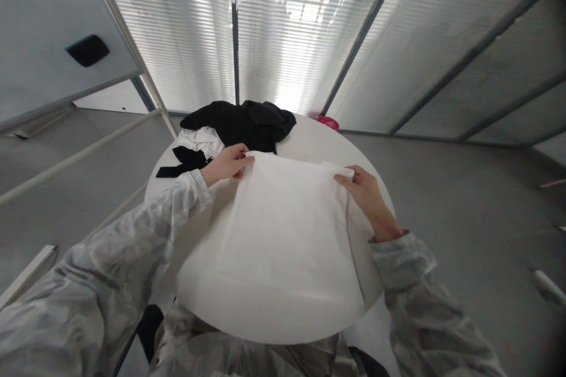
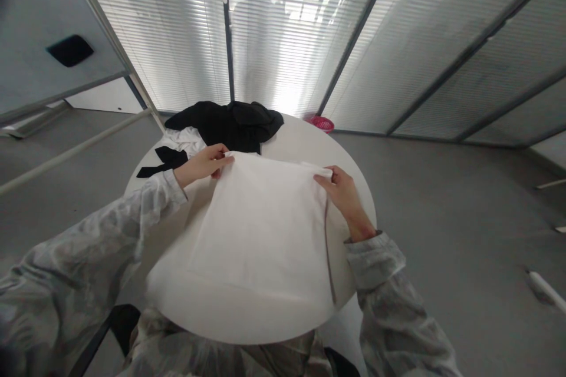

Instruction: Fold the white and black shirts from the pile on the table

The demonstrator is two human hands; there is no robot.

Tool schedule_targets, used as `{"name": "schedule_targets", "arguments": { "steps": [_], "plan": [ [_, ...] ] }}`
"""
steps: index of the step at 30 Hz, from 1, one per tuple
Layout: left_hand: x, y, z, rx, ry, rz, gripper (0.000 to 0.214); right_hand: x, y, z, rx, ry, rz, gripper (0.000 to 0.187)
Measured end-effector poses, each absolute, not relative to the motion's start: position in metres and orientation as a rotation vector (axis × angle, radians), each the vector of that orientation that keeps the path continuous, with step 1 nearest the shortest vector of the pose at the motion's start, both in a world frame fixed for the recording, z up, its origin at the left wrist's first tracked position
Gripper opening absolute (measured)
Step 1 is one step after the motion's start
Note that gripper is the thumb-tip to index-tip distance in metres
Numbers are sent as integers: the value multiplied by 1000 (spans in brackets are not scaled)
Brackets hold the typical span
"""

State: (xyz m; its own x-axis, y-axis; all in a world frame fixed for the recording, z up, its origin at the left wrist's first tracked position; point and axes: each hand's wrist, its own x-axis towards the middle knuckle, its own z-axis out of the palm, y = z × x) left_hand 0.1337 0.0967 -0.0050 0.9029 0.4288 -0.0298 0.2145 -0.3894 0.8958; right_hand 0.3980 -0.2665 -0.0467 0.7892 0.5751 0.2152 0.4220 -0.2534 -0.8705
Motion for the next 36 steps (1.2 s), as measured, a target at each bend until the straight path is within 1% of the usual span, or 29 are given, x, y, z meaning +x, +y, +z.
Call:
{"name": "schedule_targets", "arguments": {
  "steps": [4,9,12,15,19,22,26,28,29,31,33,36],
  "plan": [
    [154,110,-11,2000,530,410,21,415,-243,-45,-1808,-655,127,47],
    [170,117,-32,2061,744,513,23,417,-219,-51,-2054,-580,86,45],
    [170,117,-38,1944,825,458,29,416,-219,-59,-2088,-611,67,46],
    [169,116,-35,1801,823,419,24,419,-223,-67,-2069,-650,38,51],
    [172,119,-31,1755,733,599,19,419,-224,-71,-2044,-644,-30,55],
    [176,124,-33,1873,694,667,14,415,-221,-73,-2067,-629,-87,58],
    [169,115,-33,2156,667,797,30,408,-221,-73,-2091,-669,-204,67],
    [157,99,-30,2321,497,899,34,401,-222,-68,-2101,-794,-355,68],
    [150,89,-30,2410,331,902,36,395,-223,-64,-2104,-893,-421,65],
    [132,70,-31,2563,-86,741,49,379,-226,-57,-2107,-1149,-445,56],
    [114,54,-35,2647,-396,491,68,357,-229,-52,-2119,-1412,-341,52],
    [88,41,-45,2708,-505,270,86,325,-237,-55,-2169,-1668,-146,64]
  ]
}}
